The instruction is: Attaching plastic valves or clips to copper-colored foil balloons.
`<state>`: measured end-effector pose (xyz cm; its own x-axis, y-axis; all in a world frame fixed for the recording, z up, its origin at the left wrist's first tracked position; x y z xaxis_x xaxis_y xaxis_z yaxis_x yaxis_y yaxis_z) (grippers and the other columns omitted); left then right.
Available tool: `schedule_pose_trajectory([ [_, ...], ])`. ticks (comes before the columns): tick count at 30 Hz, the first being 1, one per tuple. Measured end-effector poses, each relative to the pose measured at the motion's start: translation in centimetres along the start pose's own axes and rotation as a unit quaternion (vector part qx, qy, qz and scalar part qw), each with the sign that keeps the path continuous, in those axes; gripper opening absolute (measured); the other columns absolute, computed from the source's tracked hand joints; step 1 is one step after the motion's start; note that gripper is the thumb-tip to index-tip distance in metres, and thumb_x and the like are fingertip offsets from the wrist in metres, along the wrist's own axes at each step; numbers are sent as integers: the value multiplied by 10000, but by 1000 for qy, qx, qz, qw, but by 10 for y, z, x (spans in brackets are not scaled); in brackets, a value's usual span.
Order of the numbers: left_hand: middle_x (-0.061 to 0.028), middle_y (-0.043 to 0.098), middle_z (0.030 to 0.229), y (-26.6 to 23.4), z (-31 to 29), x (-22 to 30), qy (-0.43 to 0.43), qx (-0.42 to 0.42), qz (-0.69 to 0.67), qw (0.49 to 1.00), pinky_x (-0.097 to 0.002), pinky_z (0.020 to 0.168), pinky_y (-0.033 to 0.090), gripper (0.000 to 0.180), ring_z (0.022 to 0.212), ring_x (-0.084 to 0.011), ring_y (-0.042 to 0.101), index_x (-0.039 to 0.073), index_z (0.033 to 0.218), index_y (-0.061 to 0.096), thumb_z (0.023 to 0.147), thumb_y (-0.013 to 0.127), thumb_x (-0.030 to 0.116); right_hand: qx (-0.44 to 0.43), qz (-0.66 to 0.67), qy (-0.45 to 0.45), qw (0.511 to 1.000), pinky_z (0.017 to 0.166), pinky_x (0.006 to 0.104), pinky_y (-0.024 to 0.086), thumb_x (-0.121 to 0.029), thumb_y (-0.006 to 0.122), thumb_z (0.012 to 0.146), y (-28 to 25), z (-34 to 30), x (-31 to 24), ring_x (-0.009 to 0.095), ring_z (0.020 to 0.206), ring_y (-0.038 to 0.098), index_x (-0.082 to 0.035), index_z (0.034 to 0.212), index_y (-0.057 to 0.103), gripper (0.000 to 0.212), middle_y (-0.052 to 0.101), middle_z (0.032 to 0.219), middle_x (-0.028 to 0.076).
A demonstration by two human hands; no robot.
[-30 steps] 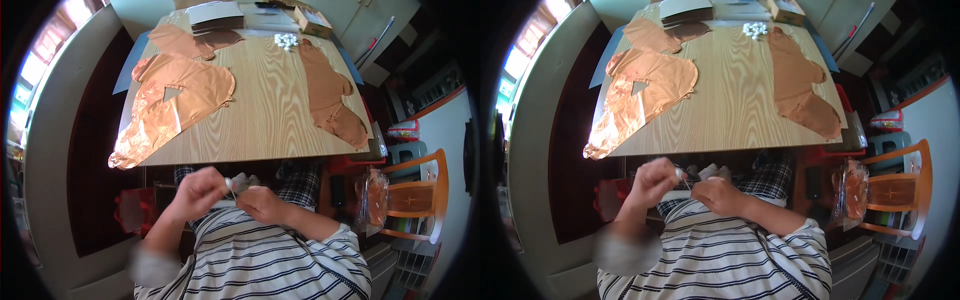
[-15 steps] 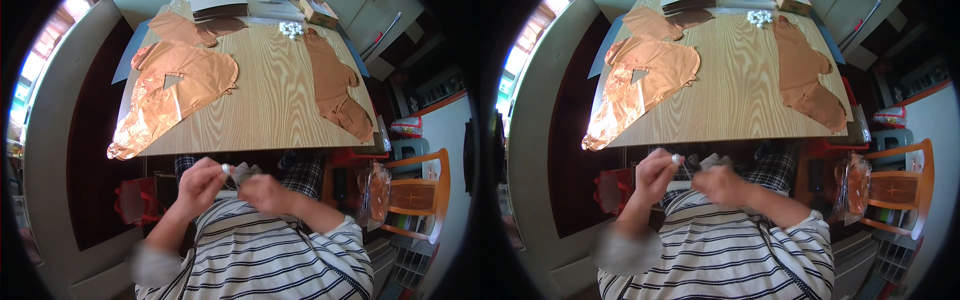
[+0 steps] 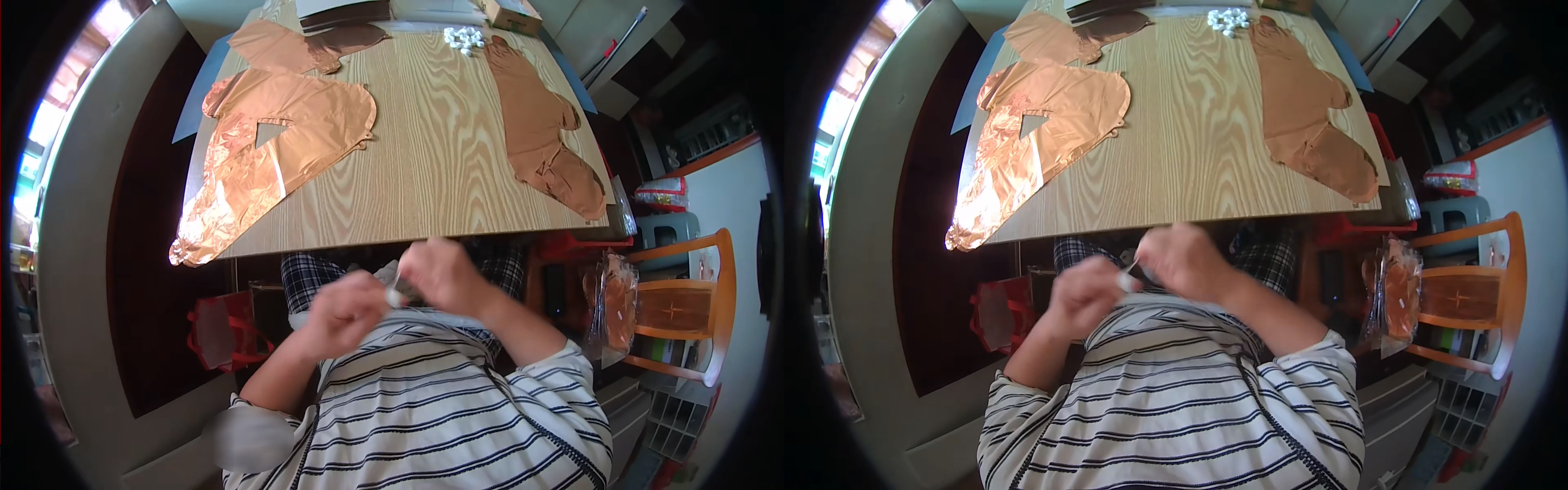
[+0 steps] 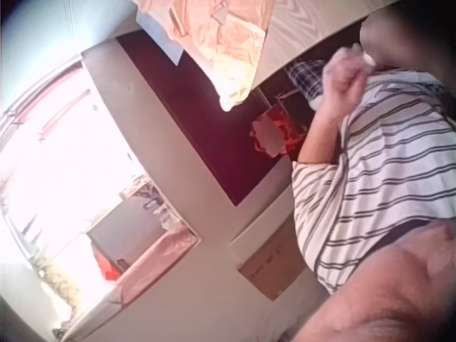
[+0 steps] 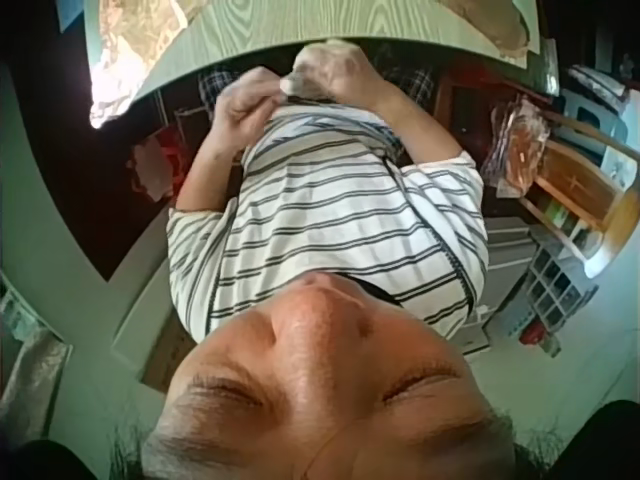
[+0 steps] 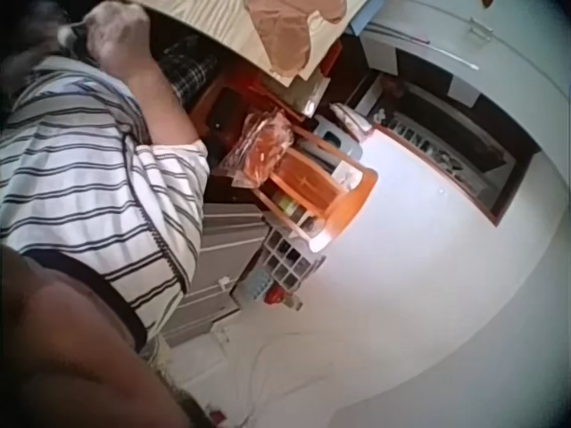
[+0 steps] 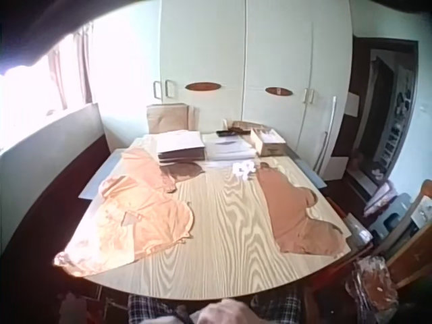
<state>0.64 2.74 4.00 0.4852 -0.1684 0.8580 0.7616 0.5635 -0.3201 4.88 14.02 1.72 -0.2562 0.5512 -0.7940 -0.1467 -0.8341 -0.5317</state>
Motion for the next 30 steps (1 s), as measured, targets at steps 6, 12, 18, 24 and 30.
schedule_pose_trajectory([
  [6,-107,612,840,38,-12,-6,-7,-105,-48,993,-311,627,468,222,732,-232,587,16,950,692,762,650,-94,25,5,-105,994,625,402,468,-96,616,812,-24,3,-52,290,680,579,-76,824,580,43,560,744,101],
  [12,-83,590,741,-14,8,-17,-21,34,70,997,-271,595,444,206,667,-187,567,28,971,698,808,609,-61,-38,70,-100,992,647,373,481,-117,583,885,22,-24,-38,277,663,606,-67,849,618,72,586,729,106],
  [18,-73,588,720,-14,14,2,-24,49,34,998,-279,582,443,192,647,-174,572,33,943,710,798,618,-54,-40,91,-23,995,621,345,483,-109,589,920,9,-7,-17,278,663,597,-23,849,587,112,573,722,126],
  [24,-70,600,812,21,1,-13,-114,-61,-143,981,-263,679,459,149,747,-148,565,-6,998,695,875,613,-18,53,72,28,996,639,365,477,-136,631,883,-23,8,-8,282,626,592,-60,804,579,122,576,715,120],
  [30,-41,582,821,15,-8,-35,-94,-30,-23,995,-252,687,450,216,752,-153,558,11,1046,684,856,611,-63,22,66,-45,997,578,367,463,-141,597,916,-8,-3,-33,284,625,581,-53,809,583,140,559,701,105],
])
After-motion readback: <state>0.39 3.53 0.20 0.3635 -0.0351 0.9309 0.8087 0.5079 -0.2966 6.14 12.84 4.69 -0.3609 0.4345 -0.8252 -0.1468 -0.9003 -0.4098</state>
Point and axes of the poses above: each hand's wrist, its own z-axis towards the middle knuckle, its own y-axis out of the palm, x = y × z, the point moved 10 cm from there along z, towards the middle knuckle
